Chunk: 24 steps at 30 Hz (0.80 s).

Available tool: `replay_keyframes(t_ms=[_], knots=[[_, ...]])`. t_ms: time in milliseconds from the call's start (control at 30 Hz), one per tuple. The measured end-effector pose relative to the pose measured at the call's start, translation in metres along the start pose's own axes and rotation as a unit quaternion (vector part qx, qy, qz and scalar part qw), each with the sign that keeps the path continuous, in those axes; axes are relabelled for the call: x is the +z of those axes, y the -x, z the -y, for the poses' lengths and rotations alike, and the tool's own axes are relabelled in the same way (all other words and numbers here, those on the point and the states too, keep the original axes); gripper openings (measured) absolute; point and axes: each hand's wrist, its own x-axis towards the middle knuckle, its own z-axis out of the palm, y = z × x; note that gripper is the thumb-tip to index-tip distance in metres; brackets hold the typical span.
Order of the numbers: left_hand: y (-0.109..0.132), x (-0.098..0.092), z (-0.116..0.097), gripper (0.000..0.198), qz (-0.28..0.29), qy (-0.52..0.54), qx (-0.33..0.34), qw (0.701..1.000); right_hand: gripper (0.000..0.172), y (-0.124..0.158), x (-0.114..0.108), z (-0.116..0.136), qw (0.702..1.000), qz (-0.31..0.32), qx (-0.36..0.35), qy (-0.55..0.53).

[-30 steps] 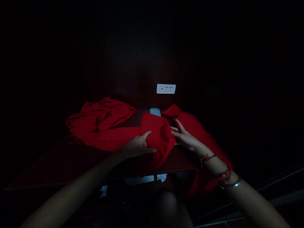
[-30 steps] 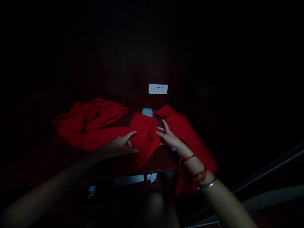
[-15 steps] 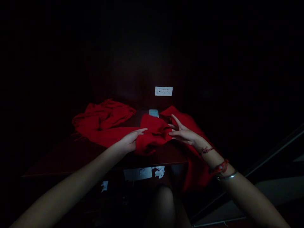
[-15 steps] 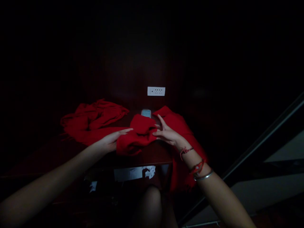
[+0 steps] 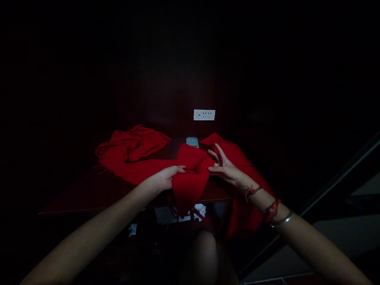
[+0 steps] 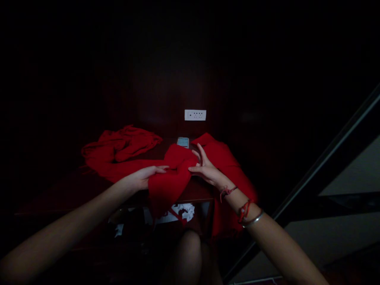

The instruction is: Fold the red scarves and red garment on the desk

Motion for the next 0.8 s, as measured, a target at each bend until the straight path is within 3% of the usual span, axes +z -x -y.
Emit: replay_keyframes(t_ms=[100, 200, 300, 367, 433, 467, 533, 633, 700, 800], knots=[[0.005, -0.001, 0.004, 0.03, 0.02, 0.097, -0.11, 0.989, 0.08, 0.002, -0.001, 0.006, 0.997, -0.048, 0.036, 0.058], [0.011, -0.002, 0.0, 0.035, 0.003, 0.147, -0.1, 0.984, 0.06, 0.003, -0.003, 0.03, 0.99, -0.033, 0.109, 0.087], [0.013, -0.002, 0.001, 0.047, 0.004, 0.142, -0.095, 0.985, 0.048, 0.005, -0.009, 0.037, 0.985, -0.005, 0.125, 0.121], [0.012, -0.004, 0.01, 0.058, 0.007, 0.058, -0.089, 0.994, 0.042, 0.008, -0.016, 0.027, 0.968, 0.007, 0.145, 0.206], [0.007, -0.011, 0.022, 0.062, -0.013, -0.113, -0.037, 0.993, 0.039, 0.009, -0.023, 0.01, 0.927, 0.033, 0.175, 0.331], [0.003, -0.016, 0.028, 0.06, -0.028, -0.216, 0.008, 0.976, 0.039, 0.009, -0.025, 0.001, 0.899, 0.046, 0.178, 0.397], [-0.008, -0.026, 0.037, 0.051, -0.059, -0.397, 0.103, 0.91, 0.037, 0.004, -0.028, -0.013, 0.846, 0.06, 0.145, 0.51], [-0.031, -0.033, 0.045, 0.049, -0.067, -0.525, 0.181, 0.829, 0.043, -0.013, -0.022, -0.029, 0.794, 0.029, 0.08, 0.602], [-0.05, -0.032, 0.05, 0.055, -0.06, -0.557, 0.161, 0.813, 0.054, -0.027, -0.016, -0.04, 0.769, 0.003, 0.101, 0.631], [-0.079, -0.032, 0.06, 0.065, -0.05, -0.592, 0.081, 0.8, 0.061, -0.046, -0.01, -0.059, 0.73, -0.017, 0.184, 0.658]])
